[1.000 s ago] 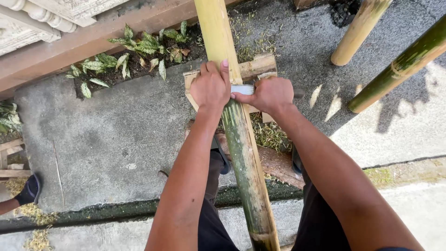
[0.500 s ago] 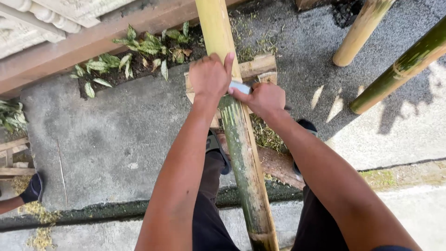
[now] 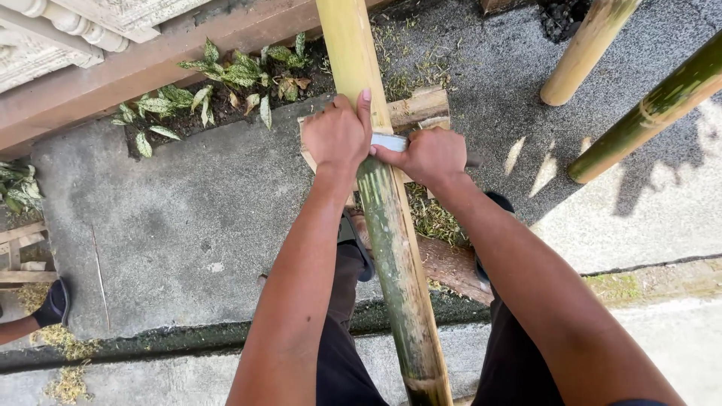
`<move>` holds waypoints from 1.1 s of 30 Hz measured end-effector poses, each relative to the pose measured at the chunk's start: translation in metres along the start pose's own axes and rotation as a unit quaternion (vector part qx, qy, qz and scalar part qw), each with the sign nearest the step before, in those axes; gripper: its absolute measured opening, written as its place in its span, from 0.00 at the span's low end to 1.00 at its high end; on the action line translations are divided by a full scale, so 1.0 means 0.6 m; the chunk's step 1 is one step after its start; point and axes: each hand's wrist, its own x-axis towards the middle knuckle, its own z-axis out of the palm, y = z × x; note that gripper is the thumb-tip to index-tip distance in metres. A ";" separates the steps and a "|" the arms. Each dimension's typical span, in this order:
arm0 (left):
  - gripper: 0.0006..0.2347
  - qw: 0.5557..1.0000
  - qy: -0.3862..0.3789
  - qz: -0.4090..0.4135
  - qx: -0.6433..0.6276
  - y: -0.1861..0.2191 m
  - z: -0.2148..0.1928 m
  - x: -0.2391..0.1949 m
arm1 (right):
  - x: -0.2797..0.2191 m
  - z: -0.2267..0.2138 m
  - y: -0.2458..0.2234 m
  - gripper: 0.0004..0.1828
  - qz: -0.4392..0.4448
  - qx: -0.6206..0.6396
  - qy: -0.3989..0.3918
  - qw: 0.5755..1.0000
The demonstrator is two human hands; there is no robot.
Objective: Carving and scraping the outer skin of a bamboo pole using a small knife while the pole is secured on a wooden stand.
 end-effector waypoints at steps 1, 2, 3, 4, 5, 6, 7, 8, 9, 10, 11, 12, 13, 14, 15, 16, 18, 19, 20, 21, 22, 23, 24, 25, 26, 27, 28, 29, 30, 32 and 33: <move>0.28 0.999 0.010 0.020 0.032 0.003 -0.006 0.014 | 0.006 0.004 -0.001 0.50 0.016 0.019 0.005 1.000; 0.28 0.999 0.016 0.020 0.031 0.015 -0.027 0.031 | 0.013 0.008 -0.001 0.50 0.015 0.018 0.011 1.000; 0.29 0.997 -0.050 0.025 0.050 0.028 -0.044 0.037 | 0.009 0.018 0.000 0.50 0.054 0.062 -0.003 0.997; 0.31 0.991 -0.115 0.029 0.069 0.041 -0.061 0.044 | 0.006 0.027 0.001 0.50 0.094 0.104 -0.017 0.990; 0.31 0.990 -0.121 0.031 0.070 0.040 -0.062 0.028 | -0.002 0.023 0.003 0.50 0.097 0.107 -0.022 0.989; 0.30 0.990 -0.135 0.014 0.047 0.039 -0.064 0.011 | -0.011 0.018 0.005 0.50 0.104 0.113 -0.036 0.987; 0.30 0.991 -0.134 0.000 0.026 0.040 -0.071 0.016 | -0.001 0.003 0.008 0.50 0.108 0.120 -0.036 0.986; 0.30 0.992 -0.125 0.004 0.027 0.032 -0.046 0.011 | 0.004 -0.005 0.014 0.50 0.107 0.123 -0.027 0.986; 0.28 0.999 -0.047 0.007 0.020 0.023 -0.016 -0.008 | -0.006 -0.004 0.019 0.49 0.068 0.090 -0.034 0.993; 0.27 0.999 0.031 0.010 0.012 0.013 0.016 -0.028 | -0.015 -0.001 0.024 0.49 0.028 0.056 -0.041 0.997; 0.27 1.000 0.028 0.010 0.010 0.018 0.012 -0.030 | -0.015 0.000 0.028 0.49 0.030 0.055 -0.043 0.997; 0.26 1.000 0.015 -0.001 0.014 0.021 0.007 -0.031 | -0.016 0.001 0.031 0.49 0.019 0.043 -0.043 0.998; 0.26 1.000 0.004 -0.014 0.018 0.023 0.001 -0.028 | -0.012 0.000 0.031 0.49 0.006 0.031 -0.041 0.999; 0.26 1.000 0.004 -0.015 0.017 0.027 0.000 -0.026 | -0.010 -0.001 0.032 0.49 0.006 0.030 -0.042 0.999; 0.26 1.000 0.001 -0.020 0.018 0.028 -0.003 -0.027 | -0.012 0.000 0.029 0.48 0.012 0.036 -0.050 0.998; 0.27 0.999 -0.002 -0.025 0.020 0.030 -0.006 -0.028 | -0.013 0.001 0.026 0.48 0.017 0.043 -0.058 0.997; 0.27 0.999 0.010 -0.021 0.027 0.024 0.003 -0.022 | -0.006 -0.007 0.024 0.49 0.022 0.040 -0.059 0.997; 0.27 0.999 0.018 -0.021 0.033 0.023 0.008 -0.021 | -0.004 -0.011 0.024 0.49 0.025 0.033 -0.064 0.997; 0.27 0.999 0.018 -0.022 0.033 0.020 0.008 -0.014 | -0.001 -0.012 0.022 0.49 0.025 0.033 -0.064 0.997; 0.27 0.999 0.010 -0.021 0.022 0.016 0.009 -0.007 | 0.002 -0.011 0.018 0.49 0.024 0.032 -0.065 0.997; 0.27 1.000 0.002 -0.021 0.012 0.013 0.011 0.000 | 0.005 -0.009 0.016 0.49 0.023 0.030 -0.066 0.997; 0.27 1.000 0.002 -0.021 0.011 0.021 -0.013 0.015 | 0.011 -0.001 0.013 0.49 0.024 0.029 -0.066 0.997; 0.28 0.999 -0.029 0.001 0.031 0.030 -0.037 0.031 | 0.018 0.006 0.011 0.49 0.040 0.056 -0.030 0.997; 0.30 0.996 -0.066 0.023 0.053 0.034 -0.060 0.040 | 0.018 0.019 0.004 0.49 0.059 0.086 0.000 0.995; 0.30 0.996 -0.072 0.024 0.055 0.038 -0.061 0.044 | 0.014 0.027 0.001 0.49 0.061 0.089 -0.005 0.994; 0.32 0.991 -0.096 0.051 0.084 0.043 -0.066 0.053 | 0.017 0.030 0.000 0.50 0.089 0.125 -0.023 0.988; 0.33 0.983 -0.120 0.077 0.113 0.048 -0.072 0.062 | 0.018 0.032 -0.001 0.51 0.117 0.161 -0.042 0.979; 0.33 0.984 -0.114 0.077 0.112 0.045 -0.061 0.058 | 0.014 0.028 0.002 0.51 0.115 0.159 -0.036 0.980; 0.32 0.989 -0.092 0.068 0.089 0.042 -0.050 0.054 | 0.010 0.023 0.006 0.51 0.112 0.165 -0.052 0.979; 0.32 0.993 -0.078 0.065 0.066 0.037 -0.034 0.023 | -0.010 0.019 0.012 0.51 0.115 0.173 -0.074 0.975; 0.30 0.995 -0.065 0.040 0.057 0.035 -0.032 0.007 | -0.016 0.013 0.017 0.50 0.096 0.150 -0.070 0.981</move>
